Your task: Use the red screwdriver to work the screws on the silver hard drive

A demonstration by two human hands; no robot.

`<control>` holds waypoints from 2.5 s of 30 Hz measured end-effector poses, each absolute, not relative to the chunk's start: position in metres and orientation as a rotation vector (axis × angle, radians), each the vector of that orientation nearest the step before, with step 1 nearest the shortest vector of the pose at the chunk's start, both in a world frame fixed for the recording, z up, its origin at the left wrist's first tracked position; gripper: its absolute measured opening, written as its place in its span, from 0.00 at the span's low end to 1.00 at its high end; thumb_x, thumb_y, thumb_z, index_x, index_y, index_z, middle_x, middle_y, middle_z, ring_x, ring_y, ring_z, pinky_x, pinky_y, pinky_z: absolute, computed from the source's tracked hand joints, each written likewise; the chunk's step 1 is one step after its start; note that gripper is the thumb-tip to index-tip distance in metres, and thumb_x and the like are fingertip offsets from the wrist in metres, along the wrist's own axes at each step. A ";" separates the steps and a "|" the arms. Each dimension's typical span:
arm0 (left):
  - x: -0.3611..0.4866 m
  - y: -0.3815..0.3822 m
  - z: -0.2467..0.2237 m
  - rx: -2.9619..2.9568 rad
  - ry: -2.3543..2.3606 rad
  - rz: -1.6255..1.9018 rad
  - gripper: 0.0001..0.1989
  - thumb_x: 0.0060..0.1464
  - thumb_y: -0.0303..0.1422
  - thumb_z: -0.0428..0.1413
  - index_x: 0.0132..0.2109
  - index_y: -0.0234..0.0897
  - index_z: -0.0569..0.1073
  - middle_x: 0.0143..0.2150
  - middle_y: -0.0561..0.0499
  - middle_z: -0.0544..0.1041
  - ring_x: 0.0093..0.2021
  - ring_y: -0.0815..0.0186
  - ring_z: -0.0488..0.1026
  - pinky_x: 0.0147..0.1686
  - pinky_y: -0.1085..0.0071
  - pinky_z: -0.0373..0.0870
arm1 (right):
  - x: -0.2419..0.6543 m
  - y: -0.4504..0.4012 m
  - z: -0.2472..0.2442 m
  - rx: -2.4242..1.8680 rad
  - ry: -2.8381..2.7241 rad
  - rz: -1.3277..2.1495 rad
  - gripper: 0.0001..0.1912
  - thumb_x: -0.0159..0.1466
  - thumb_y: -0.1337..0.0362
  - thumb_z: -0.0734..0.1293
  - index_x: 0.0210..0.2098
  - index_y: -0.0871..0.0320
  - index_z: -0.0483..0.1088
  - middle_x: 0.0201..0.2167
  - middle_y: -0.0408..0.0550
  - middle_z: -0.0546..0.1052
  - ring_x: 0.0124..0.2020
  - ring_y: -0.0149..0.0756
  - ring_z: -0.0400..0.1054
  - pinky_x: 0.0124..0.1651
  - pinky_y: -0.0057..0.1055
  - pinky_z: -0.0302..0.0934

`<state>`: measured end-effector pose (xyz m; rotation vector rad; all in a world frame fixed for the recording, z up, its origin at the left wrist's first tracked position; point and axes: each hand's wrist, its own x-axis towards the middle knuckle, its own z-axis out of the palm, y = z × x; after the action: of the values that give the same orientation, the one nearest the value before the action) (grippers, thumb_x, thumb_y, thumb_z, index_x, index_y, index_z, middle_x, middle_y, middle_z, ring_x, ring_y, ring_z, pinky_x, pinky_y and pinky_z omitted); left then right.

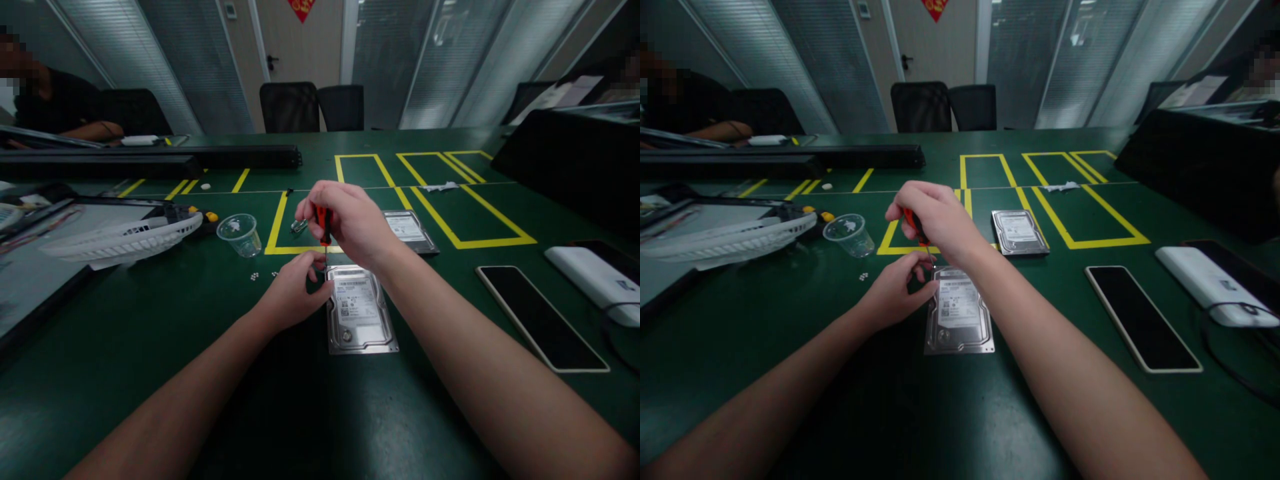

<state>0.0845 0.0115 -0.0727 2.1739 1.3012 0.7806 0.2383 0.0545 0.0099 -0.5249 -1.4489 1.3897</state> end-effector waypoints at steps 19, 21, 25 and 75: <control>0.083 0.012 -0.075 2.182 1.291 0.780 0.19 0.58 0.35 0.61 0.55 0.35 0.72 0.46 0.45 0.78 0.39 0.62 0.73 0.42 0.62 0.71 | 0.237 0.056 0.012 -0.493 -1.333 1.462 0.12 0.67 0.61 0.68 0.28 0.57 0.67 0.24 0.39 0.72 0.20 0.23 0.56 0.25 0.27 0.46; 0.083 0.012 -0.074 2.183 1.289 0.782 0.19 0.59 0.35 0.61 0.56 0.35 0.72 0.46 0.45 0.78 0.39 0.62 0.73 0.42 0.62 0.71 | 0.237 0.056 0.013 -0.482 -1.334 1.470 0.17 0.69 0.58 0.65 0.26 0.58 0.69 0.23 0.42 0.72 0.20 0.24 0.56 0.26 0.28 0.48; 0.084 0.011 -0.073 2.169 1.295 0.767 0.19 0.59 0.35 0.61 0.55 0.35 0.72 0.46 0.45 0.78 0.39 0.62 0.73 0.41 0.62 0.70 | 0.237 0.057 0.011 -0.477 -1.298 1.482 0.20 0.69 0.58 0.60 0.22 0.57 0.70 0.23 0.45 0.72 0.21 0.27 0.57 0.27 0.30 0.50; 0.084 0.012 -0.074 2.185 1.294 0.777 0.18 0.59 0.35 0.61 0.55 0.38 0.72 0.47 0.46 0.79 0.39 0.62 0.74 0.40 0.63 0.71 | 0.239 0.058 0.006 -0.545 -1.364 1.404 0.19 0.68 0.56 0.62 0.23 0.56 0.71 0.21 0.43 0.67 0.23 0.30 0.59 0.30 0.30 0.53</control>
<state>0.0835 0.0115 -0.0742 2.1846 1.2942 0.7767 0.2387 0.0584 0.0064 -0.5446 -1.3636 1.4037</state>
